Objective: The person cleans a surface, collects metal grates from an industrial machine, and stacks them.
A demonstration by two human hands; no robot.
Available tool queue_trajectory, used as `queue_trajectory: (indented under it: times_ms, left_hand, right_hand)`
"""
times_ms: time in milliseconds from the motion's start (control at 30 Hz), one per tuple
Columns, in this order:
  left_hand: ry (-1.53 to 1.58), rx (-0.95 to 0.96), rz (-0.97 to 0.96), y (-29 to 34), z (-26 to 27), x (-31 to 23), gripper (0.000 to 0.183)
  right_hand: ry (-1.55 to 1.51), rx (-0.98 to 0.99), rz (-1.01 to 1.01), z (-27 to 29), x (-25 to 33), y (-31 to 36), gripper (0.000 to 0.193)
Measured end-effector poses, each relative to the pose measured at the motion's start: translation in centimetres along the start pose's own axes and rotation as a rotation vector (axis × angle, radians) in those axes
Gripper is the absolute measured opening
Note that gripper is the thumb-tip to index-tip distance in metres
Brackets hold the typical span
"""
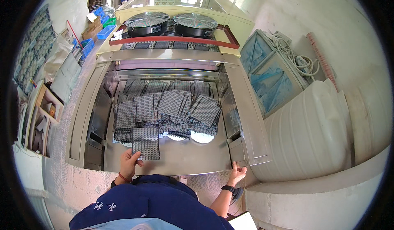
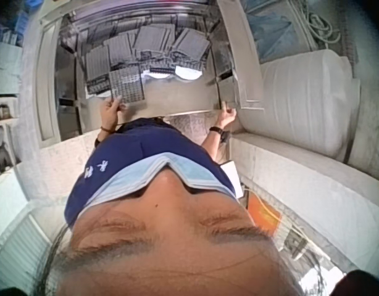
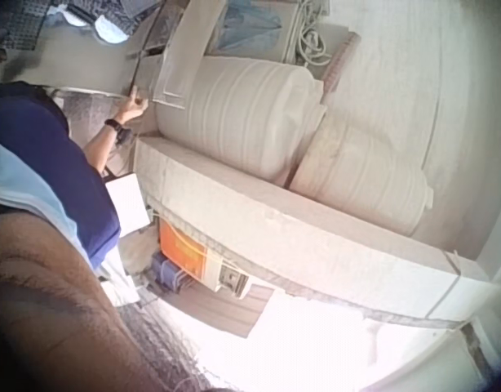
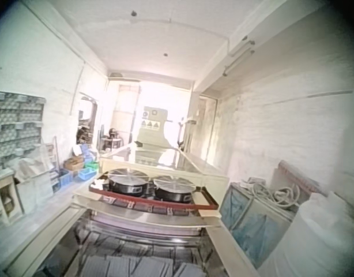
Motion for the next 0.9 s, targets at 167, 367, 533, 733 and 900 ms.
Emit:
queue_trajectory:
  times_ms: [167,367,533,733,900]
  left_hand:
    - [0.001,0.005,-0.002,0.02,-0.24,-0.20,0.013]
    - [-0.002,0.000,-0.003,0.01,-0.13,-0.05,0.013]
    - [-0.003,-0.001,0.000,0.03,-0.15,-0.22,0.013]
    - [0.000,0.003,-0.002,0.06,-0.25,-0.19,0.013]
    - [-0.008,0.006,0.010,-0.08,-0.04,0.45,0.013]
  right_hand:
    - [0.039,0.002,0.008,0.15,-0.03,-0.06,0.034]
    - [0.041,-0.007,0.009,0.23,-0.02,-0.05,0.034]
    - [0.062,0.013,0.011,0.14,-0.24,-0.06,0.032]
    - [0.026,-0.006,-0.004,0.23,0.52,0.07,0.034]
    - [0.020,0.000,-0.004,0.18,0.06,0.01,0.036]
Point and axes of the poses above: each hand's wrist, its own y-axis away from the middle knuckle, its own z-axis out of the back of the hand, x = y × z, the point moved 9 cm from there along -y, towards the middle knuckle
